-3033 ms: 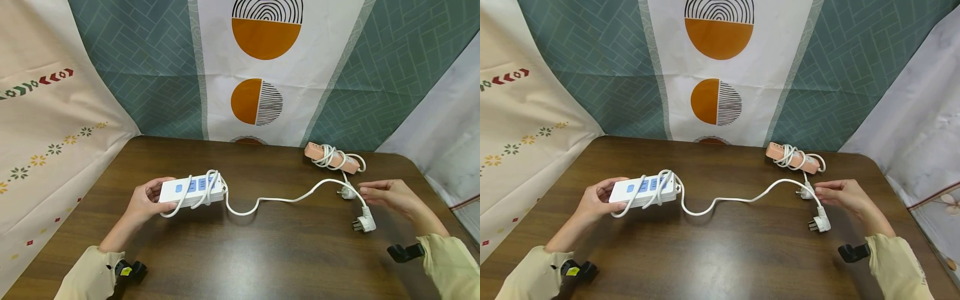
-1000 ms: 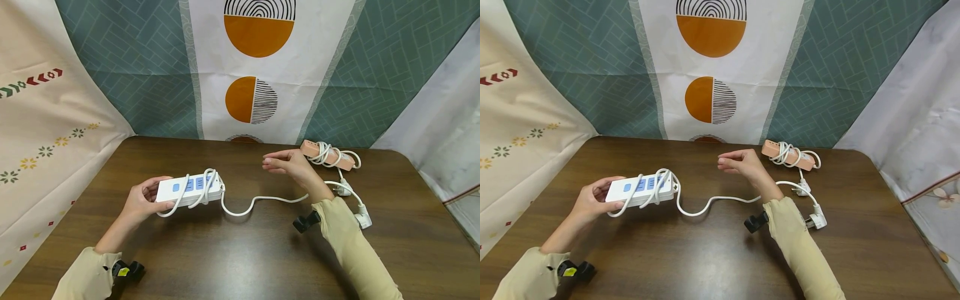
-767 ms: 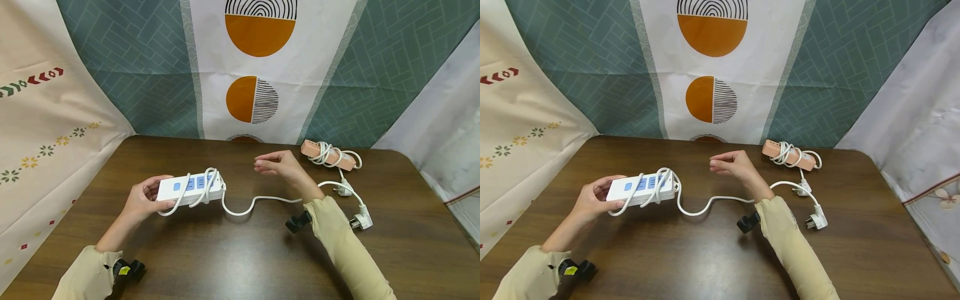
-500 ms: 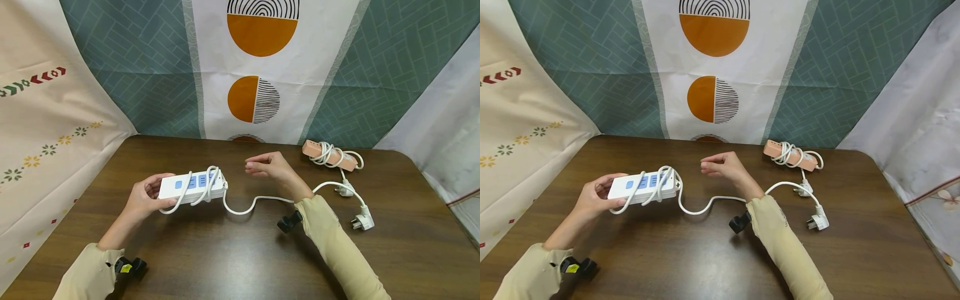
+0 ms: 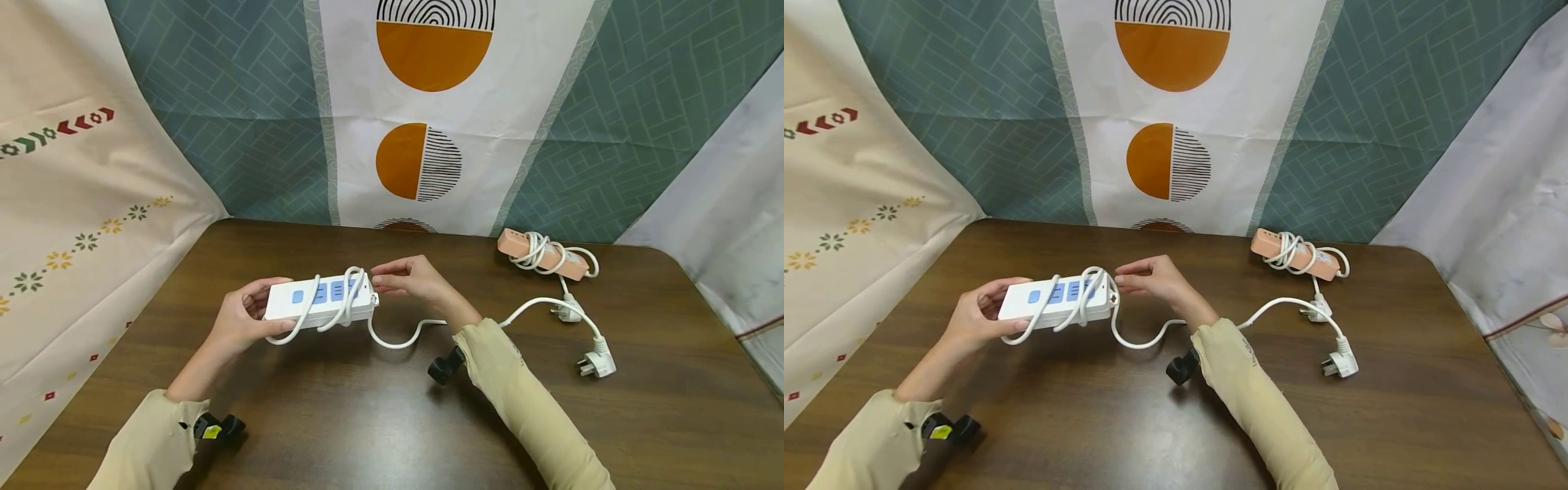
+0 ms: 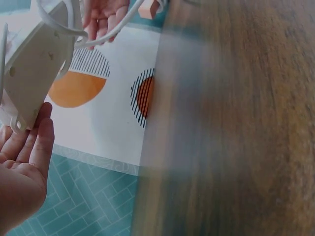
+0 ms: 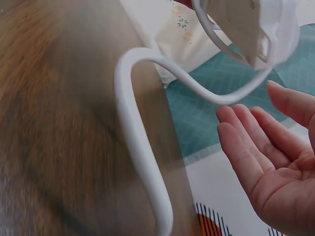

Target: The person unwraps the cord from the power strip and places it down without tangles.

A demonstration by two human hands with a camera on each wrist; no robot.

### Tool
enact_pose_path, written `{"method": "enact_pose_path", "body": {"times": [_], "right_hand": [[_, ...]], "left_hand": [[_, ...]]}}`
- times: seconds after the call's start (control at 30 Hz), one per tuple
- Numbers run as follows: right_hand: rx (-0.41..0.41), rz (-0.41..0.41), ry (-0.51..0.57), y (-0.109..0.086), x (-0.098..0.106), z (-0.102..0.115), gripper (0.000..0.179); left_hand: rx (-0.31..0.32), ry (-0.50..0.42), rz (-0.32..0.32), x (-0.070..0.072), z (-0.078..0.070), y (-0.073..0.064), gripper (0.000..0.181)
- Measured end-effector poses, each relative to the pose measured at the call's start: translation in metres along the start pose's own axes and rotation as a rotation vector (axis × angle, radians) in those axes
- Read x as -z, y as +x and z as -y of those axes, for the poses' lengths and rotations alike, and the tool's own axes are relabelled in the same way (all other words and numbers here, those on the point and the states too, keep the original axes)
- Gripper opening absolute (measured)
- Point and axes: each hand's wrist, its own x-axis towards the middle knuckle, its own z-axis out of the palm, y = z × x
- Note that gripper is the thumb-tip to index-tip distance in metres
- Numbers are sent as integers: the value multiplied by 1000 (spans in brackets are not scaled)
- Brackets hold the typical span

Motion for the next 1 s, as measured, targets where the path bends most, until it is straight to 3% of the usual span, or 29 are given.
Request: {"method": "enact_pose_path", "body": {"times": [0.23, 0.53, 1.0], "right_hand": [[-40, 18, -52, 7, -10, -1, 32], [-43, -23, -112, 9, -13, -2, 28], [-9, -56, -79, 8, -8, 6, 25]], "left_hand": [[-10, -6, 10, -1, -2, 1, 53], [-49, -14, 36, -1, 0, 0, 53], [-55, 2, 73, 0, 2, -1, 52]]}}
